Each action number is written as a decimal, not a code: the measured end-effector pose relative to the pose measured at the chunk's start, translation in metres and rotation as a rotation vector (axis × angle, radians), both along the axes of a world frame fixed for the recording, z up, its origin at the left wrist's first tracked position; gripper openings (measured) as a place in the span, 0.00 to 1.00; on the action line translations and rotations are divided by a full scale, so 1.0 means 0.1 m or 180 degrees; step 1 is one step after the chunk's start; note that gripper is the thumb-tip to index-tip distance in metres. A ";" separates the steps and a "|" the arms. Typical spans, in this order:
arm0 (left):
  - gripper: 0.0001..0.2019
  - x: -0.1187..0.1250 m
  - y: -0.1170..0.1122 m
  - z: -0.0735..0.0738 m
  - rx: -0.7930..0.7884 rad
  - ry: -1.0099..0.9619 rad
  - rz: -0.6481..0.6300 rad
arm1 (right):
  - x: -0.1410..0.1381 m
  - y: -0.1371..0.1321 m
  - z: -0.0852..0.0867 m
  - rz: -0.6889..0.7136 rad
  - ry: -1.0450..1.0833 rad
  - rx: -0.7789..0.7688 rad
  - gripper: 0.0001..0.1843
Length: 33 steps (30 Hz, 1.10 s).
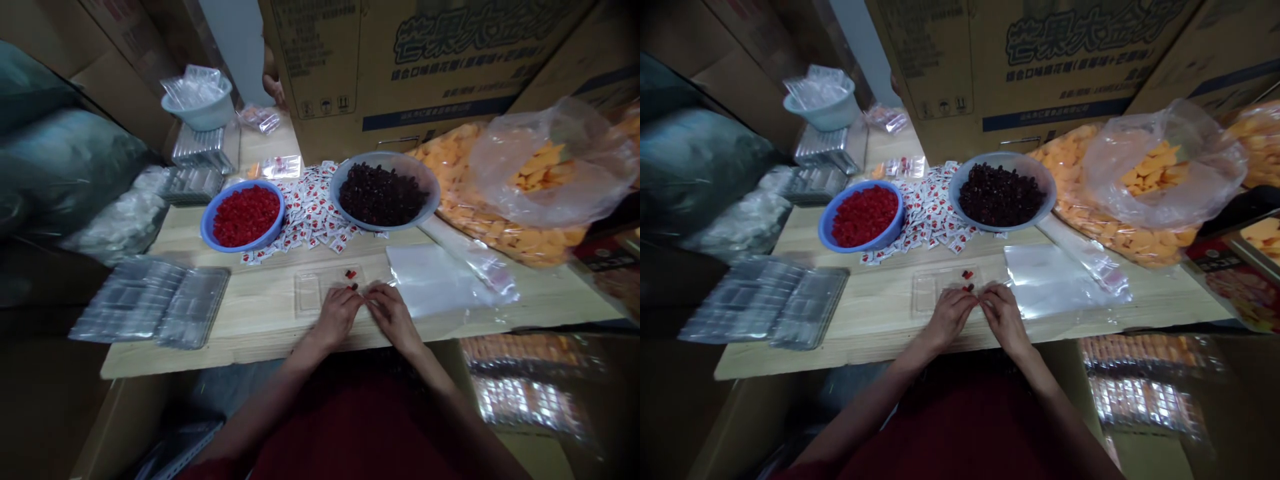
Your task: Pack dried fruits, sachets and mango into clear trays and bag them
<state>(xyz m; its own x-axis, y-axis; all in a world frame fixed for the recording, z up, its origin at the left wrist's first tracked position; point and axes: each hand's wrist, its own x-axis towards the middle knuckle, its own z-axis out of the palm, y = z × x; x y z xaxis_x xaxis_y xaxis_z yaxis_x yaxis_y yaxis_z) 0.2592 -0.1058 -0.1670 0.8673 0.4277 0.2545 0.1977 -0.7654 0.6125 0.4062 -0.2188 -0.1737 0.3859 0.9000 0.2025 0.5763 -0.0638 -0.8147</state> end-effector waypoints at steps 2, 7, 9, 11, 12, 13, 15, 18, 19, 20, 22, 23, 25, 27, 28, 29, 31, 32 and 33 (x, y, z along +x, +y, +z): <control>0.10 -0.02 0.02 0.04 0.0430 0.0258 0.0267 | -0.02 0.00 -0.01 0.0018 -0.0046 0.0025 0.08; 0.08 -0.08 -0.01 0.13 0.1018 0.0732 0.0557 | -0.04 -0.02 0.04 0.0039 -0.0125 0.0039 0.08; 0.10 -0.09 -0.03 0.12 0.1084 0.0704 0.0544 | -0.07 -0.04 0.04 0.0039 -0.0166 0.0021 0.08; 0.10 -0.10 -0.06 0.11 0.0990 0.0610 0.0514 | -0.12 -0.05 0.03 0.0023 -0.0200 -0.0004 0.08; 0.10 -0.10 -0.06 0.12 0.0895 0.0576 0.0455 | -0.14 -0.05 0.03 0.0022 -0.0206 -0.0014 0.09; 0.09 -0.09 -0.06 0.13 0.0775 0.0559 0.0376 | -0.13 -0.04 0.04 0.0022 -0.0199 -0.0006 0.09; 0.09 -0.10 -0.01 0.19 0.0518 0.0486 0.0276 | -0.02 0.00 0.11 0.0009 -0.0169 0.0075 0.08; 0.10 -0.11 0.23 0.30 0.0260 0.0167 0.0436 | 0.47 0.04 0.36 -0.0345 -0.0284 0.0447 0.09; 0.11 -0.09 0.35 0.33 0.0220 0.0016 0.0606 | 0.69 0.05 0.47 -0.0593 -0.0401 0.0599 0.09; 0.11 -0.06 0.49 0.35 0.0195 -0.0107 0.0797 | 0.91 0.06 0.56 -0.0895 -0.0537 0.0727 0.09; 0.11 0.07 0.80 0.35 0.0158 -0.0167 0.1090 | 1.28 0.11 0.69 -0.1361 -0.0845 0.0736 0.10; 0.11 0.16 0.93 0.32 0.0138 -0.0067 0.1147 | 1.39 0.16 0.70 -0.1372 -0.0935 0.0633 0.10; 0.11 0.37 1.14 0.23 0.0104 0.0294 0.1133 | 1.43 0.33 0.64 -0.1048 -0.1021 0.0201 0.11; 0.10 0.57 1.25 0.13 0.0081 0.0591 0.1121 | 1.29 0.56 0.47 -0.0604 -0.1051 -0.0275 0.12; 0.09 0.65 1.26 0.08 0.0076 0.0662 0.1140 | 1.19 0.68 0.38 -0.0497 -0.1095 -0.0444 0.12; 0.08 0.70 1.26 0.05 0.0071 0.0686 0.1151 | 1.09 0.79 0.29 -0.0482 -0.1159 -0.0561 0.12; 0.05 0.73 1.23 0.01 0.0055 0.0672 0.1143 | 0.95 0.99 0.13 -0.0689 -0.1268 -0.0665 0.11; 0.04 0.72 1.21 0.01 0.0047 0.0652 0.1141 | 0.90 1.06 0.08 -0.0850 -0.1316 -0.0713 0.11; 0.04 0.69 1.19 0.02 0.0039 0.0618 0.1152 | 0.88 1.11 0.03 -0.1024 -0.1361 -0.0755 0.12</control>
<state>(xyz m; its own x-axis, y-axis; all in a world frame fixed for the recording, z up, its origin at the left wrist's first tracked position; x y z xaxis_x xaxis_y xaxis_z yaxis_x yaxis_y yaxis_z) 0.3280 0.0134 -0.1653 0.6938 0.7120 0.1080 0.5665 -0.6322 0.5286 0.4938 -0.1073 -0.1703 0.5756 0.7909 0.2077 0.7723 -0.4422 -0.4560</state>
